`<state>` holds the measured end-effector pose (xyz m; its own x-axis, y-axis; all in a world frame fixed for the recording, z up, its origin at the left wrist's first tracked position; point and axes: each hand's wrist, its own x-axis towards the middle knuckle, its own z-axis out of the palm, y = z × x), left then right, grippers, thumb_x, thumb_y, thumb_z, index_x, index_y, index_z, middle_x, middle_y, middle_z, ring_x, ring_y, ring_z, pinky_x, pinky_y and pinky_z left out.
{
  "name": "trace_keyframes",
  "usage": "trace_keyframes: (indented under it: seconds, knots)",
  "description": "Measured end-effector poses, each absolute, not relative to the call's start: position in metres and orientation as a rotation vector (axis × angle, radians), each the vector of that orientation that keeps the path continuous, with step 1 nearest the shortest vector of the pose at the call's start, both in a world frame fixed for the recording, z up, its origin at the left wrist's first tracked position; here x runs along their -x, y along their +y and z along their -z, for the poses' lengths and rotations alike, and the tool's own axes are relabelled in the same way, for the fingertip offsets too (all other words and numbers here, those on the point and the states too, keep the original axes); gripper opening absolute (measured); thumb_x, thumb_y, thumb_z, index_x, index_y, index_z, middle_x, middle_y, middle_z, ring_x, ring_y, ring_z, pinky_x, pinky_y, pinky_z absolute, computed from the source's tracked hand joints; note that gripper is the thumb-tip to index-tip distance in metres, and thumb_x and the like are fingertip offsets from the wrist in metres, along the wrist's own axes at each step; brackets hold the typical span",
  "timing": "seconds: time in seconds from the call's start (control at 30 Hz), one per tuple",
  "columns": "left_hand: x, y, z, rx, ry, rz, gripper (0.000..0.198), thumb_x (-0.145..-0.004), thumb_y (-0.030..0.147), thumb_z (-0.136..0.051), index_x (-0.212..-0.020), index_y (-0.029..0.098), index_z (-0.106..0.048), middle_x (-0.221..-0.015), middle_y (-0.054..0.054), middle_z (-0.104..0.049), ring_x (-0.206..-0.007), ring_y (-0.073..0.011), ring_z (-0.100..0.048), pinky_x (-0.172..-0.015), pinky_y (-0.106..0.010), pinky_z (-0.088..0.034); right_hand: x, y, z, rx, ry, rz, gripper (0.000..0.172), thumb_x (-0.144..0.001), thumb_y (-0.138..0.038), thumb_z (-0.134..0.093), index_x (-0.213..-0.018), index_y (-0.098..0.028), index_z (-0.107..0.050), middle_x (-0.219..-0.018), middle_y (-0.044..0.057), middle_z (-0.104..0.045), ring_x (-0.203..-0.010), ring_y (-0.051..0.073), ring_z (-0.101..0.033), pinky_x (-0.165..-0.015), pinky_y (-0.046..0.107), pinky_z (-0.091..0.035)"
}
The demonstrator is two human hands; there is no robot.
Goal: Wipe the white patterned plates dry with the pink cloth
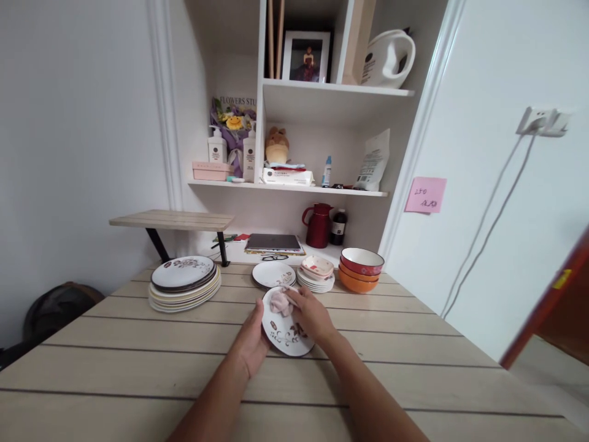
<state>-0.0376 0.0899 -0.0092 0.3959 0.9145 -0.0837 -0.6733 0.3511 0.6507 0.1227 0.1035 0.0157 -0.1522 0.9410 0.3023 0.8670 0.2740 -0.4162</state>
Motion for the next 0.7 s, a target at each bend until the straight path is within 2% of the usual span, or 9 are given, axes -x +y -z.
trace_keyframes:
  seconds: [0.17,0.27,0.33,0.43,0.5,0.6,0.7]
  knots:
    - [0.038,0.088,0.009,-0.582,0.564,-1.130,0.059,-0.082,0.044,-0.062,-0.132,0.014,-0.052,-0.120,-0.017,-0.066,-0.111,-0.0311,-0.061,-0.097,-0.046,-0.046,-0.151,0.098,-0.015,1.630,-2.160,-0.279,0.048,-0.079,-0.011,-0.048,-0.119,-0.032,-0.064,-0.110,0.005,-0.058,-0.094,0.019,-0.058,-0.083,0.028,-0.041]
    - [0.038,0.087,0.008,-0.622,0.543,-1.145,0.056,-0.082,0.040,-0.064,-0.131,0.014,-0.053,-0.118,-0.017,-0.067,-0.110,-0.0300,-0.062,-0.096,-0.044,-0.046,-0.158,0.088,-0.021,1.596,-2.203,-0.376,0.063,-0.075,-0.011,-0.051,-0.134,-0.031,-0.050,-0.117,0.006,-0.056,-0.100,0.020,-0.057,-0.086,0.029,-0.041]
    - [0.037,0.086,0.006,-0.633,0.530,-1.159,0.054,-0.082,0.035,-0.065,-0.131,0.014,-0.053,-0.118,-0.016,-0.067,-0.109,-0.0289,-0.062,-0.096,-0.043,-0.046,-0.158,0.081,-0.026,1.541,-2.235,-0.478,0.070,-0.074,-0.019,-0.060,-0.140,-0.028,-0.042,-0.121,0.008,-0.055,-0.103,0.021,-0.056,-0.088,0.031,-0.041]
    - [0.037,0.084,0.003,-0.619,0.508,-1.176,0.053,-0.082,0.031,-0.065,-0.130,0.014,-0.053,-0.121,-0.016,-0.066,-0.108,-0.0275,-0.063,-0.097,-0.040,-0.046,-0.150,0.077,-0.031,1.405,-2.299,-0.566,0.056,-0.079,-0.040,-0.062,-0.132,-0.024,-0.052,-0.120,0.009,-0.056,-0.107,0.024,-0.053,-0.091,0.034,-0.041]
    - [0.037,0.083,0.002,-0.610,0.493,-1.177,0.053,-0.082,0.031,-0.066,-0.131,0.014,-0.053,-0.121,-0.016,-0.066,-0.106,-0.0269,-0.064,-0.096,-0.040,-0.046,-0.140,0.079,-0.029,1.397,-2.284,-0.485,0.047,-0.083,-0.044,-0.057,-0.125,-0.024,-0.058,-0.119,0.010,-0.057,-0.110,0.025,-0.051,-0.095,0.036,-0.039]
    - [0.037,0.084,0.003,-0.600,0.498,-1.173,0.053,-0.083,0.032,-0.065,-0.131,0.015,-0.053,-0.121,-0.016,-0.066,-0.105,-0.0266,-0.064,-0.095,-0.039,-0.047,-0.127,0.083,-0.023,1.488,-2.223,-0.286,0.043,-0.080,-0.037,-0.061,-0.120,-0.023,-0.062,-0.123,0.011,-0.055,-0.115,0.027,-0.047,-0.100,0.040,-0.035]
    - [0.036,0.085,0.007,-0.574,0.519,-1.201,0.052,-0.084,0.033,-0.063,-0.131,0.016,-0.052,-0.121,-0.016,-0.066,-0.105,-0.0271,-0.064,-0.094,-0.040,-0.048,-0.127,0.083,-0.021,1.462,-2.293,-0.262,0.035,-0.073,-0.018,-0.061,-0.106,-0.026,-0.069,-0.122,0.008,-0.056,-0.112,0.025,-0.050,-0.098,0.036,-0.036]
